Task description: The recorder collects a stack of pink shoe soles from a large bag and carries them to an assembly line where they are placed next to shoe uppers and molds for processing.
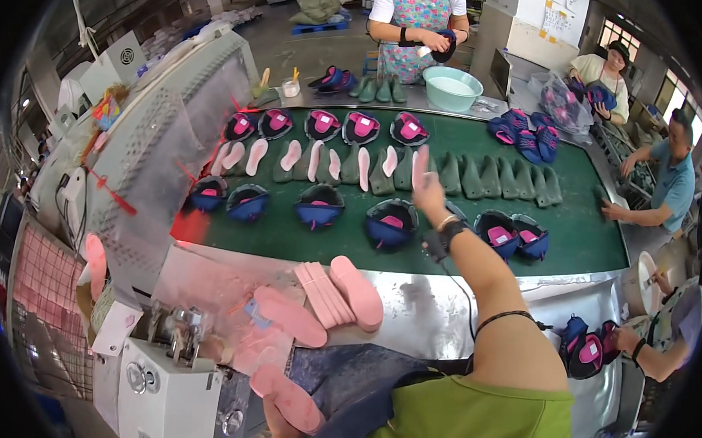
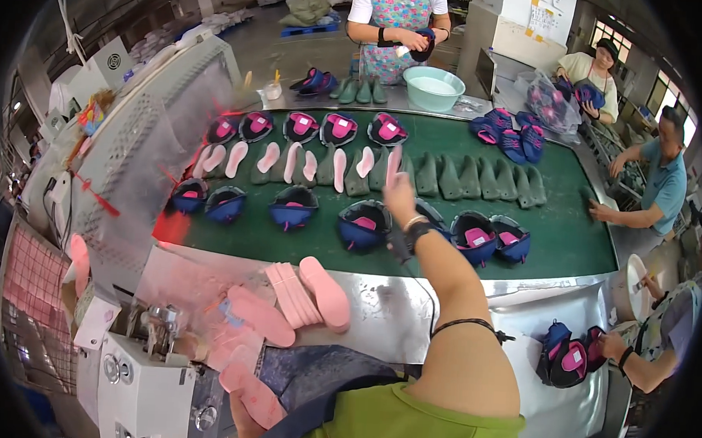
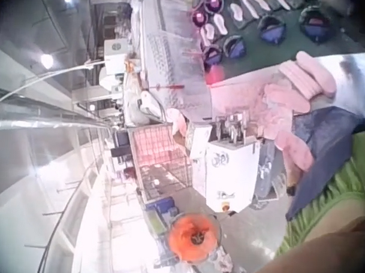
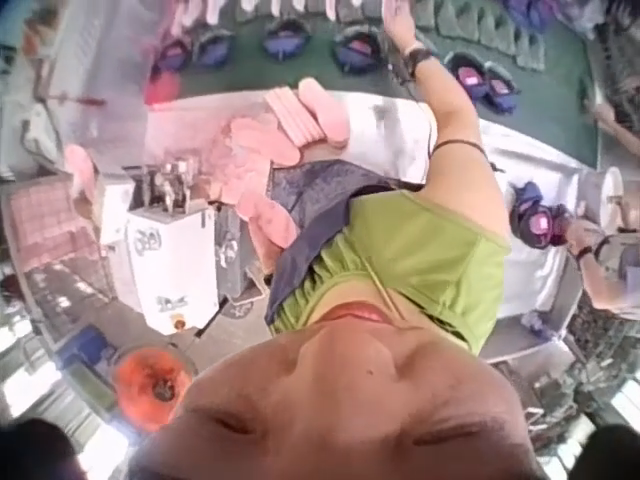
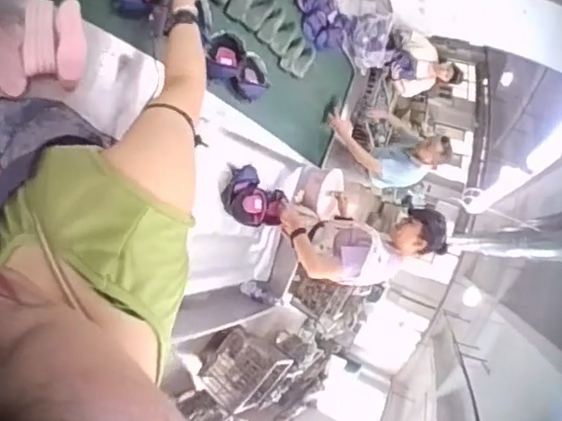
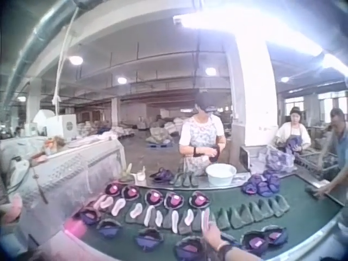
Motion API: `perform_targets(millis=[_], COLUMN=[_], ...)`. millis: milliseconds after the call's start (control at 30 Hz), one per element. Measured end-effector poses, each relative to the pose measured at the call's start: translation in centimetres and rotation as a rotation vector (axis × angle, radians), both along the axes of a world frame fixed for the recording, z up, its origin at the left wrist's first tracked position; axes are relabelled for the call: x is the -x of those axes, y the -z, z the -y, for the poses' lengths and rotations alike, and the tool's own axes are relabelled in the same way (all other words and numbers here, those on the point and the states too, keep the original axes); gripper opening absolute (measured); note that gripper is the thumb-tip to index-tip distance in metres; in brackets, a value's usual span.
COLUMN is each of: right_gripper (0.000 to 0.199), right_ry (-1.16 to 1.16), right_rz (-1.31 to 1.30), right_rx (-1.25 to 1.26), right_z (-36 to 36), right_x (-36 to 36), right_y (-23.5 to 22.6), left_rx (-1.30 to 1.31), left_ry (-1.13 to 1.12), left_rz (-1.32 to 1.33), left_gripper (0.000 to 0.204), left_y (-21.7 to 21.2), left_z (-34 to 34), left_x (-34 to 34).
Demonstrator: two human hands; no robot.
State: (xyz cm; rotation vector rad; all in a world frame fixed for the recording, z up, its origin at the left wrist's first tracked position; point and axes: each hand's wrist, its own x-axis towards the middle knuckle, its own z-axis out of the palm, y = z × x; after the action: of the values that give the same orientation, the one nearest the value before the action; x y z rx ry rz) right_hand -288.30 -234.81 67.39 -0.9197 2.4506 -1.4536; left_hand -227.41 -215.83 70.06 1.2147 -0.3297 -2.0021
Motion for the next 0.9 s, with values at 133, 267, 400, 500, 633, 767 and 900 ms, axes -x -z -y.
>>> perform_targets(millis=[133, 267, 400, 500, 633, 767, 900], right_gripper=[0.032, 0.037, 0.031, 0.016, 0.024, 0.031, 0.022], right_ry=[0.15, 0.07, 0.176, -0.435, -1.26, -1.463, -1.32], right_rz=[-0.241, 0.009, -0.414, -0.149, 0.211, 0.025, 0.353], right_rx=[-0.155, -0.013, 0.081, 0.231, -0.082, 0.019, -0.172], right_z=[-4.6, -5.4, 2.4, 2.4, -6.0, -10.9, -9.0], right_x=[10.6, 16.8, 1.7, -16.6, -34.9, -42.5, -42.6], right_y=[1.8, 4.2, 3.4, -0.6, -3.8, -4.0, -1.7], left_rx=[-0.048, -0.12, -0.101, -0.088, 0.201, 0.435, 0.259], left_ry=[-0.029, 0.034, -0.046, -0.064, -0.104, -0.282, -0.174], left_rz=[-0.089, -0.179, -0.097, 0.004, 0.174, 0.427, 0.3], left_gripper=[0.044, 0.044, 0.046, 0.044, 0.038, 0.032, 0.046], left_y=[0.9, 2.4, 0.8, 1.1, -1.1, -2.1, -1.5], left_z=[1.6, 3.2, 1.6, 0.9, 1.6, 2.3, 1.8], left_x=[0.9, 2.0, 1.6, 0.6, 2.0, 2.8, 0.6])
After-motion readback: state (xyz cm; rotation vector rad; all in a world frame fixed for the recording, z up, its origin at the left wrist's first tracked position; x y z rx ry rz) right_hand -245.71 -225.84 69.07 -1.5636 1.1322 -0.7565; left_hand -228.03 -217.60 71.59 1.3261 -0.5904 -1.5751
